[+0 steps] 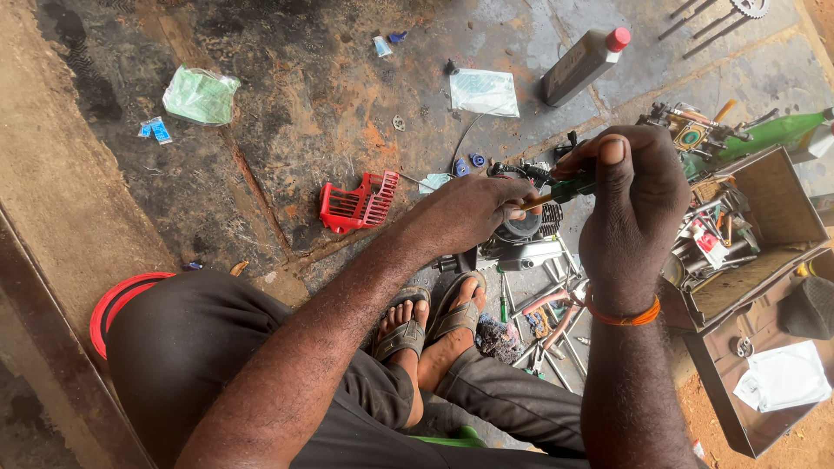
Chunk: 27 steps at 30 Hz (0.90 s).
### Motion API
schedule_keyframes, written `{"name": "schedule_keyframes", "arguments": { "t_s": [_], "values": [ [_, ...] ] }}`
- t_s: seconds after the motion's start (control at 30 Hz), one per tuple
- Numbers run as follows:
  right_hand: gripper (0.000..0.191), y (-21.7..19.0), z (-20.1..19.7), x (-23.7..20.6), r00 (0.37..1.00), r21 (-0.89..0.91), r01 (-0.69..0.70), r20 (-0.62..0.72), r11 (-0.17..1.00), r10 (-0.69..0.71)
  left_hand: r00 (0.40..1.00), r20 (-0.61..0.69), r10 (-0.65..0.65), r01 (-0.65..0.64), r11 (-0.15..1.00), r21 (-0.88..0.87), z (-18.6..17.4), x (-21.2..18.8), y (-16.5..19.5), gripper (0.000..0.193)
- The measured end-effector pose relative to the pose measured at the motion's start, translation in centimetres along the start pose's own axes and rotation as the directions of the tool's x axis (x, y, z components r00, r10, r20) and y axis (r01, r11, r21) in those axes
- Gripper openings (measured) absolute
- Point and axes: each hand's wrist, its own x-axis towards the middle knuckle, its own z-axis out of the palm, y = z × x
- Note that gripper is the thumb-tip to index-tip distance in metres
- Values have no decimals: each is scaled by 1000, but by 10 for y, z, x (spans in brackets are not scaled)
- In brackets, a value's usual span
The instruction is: The person sits on the floor and uses a screwdriver to tighten bolts on a small engine. They then wipe a red plastic engine cover with a cloth and place it back onto the engine.
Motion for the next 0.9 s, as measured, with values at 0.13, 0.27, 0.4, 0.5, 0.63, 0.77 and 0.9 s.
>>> {"name": "schedule_keyframes", "arguments": {
  "t_s": [0.13, 0.27, 0.4, 0.5, 0.63, 0.77, 0.9],
  "values": [
    [39, 8, 7, -6, 999, 33, 22, -41, 999, -20, 998, 23, -53, 53, 998, -18, -3, -3, 3, 31],
    [54, 18, 10, 3, 995, 447, -81, -8, 891, 95, 997, 45, -68, 67, 997, 24, -5, -4, 4, 32],
    [56, 16, -1, 28, 929, 599, -299, 359, 743, 85, 999, 20, -29, 28, 998, 57, -7, -3, 5, 35],
    [26, 3, -9, 41, 898, 498, -382, 400, 778, 185, 997, -63, 55, -60, 994, -90, -7, -1, 6, 35],
    [26, -22, -1, 45, 873, 396, -443, 396, 805, 285, 988, -92, 121, -123, 992, -25, -7, -1, 7, 29],
    [37, -53, 3, 54, 887, 3, -208, 422, 978, 187, 970, -175, 168, -161, 985, 53, -6, -4, 8, 21],
    [48, -84, -14, 62, 702, -958, 273, 132, -92, 700, 944, -239, 227, -209, 973, 101, -5, -6, 11, 20]
  ]
}}
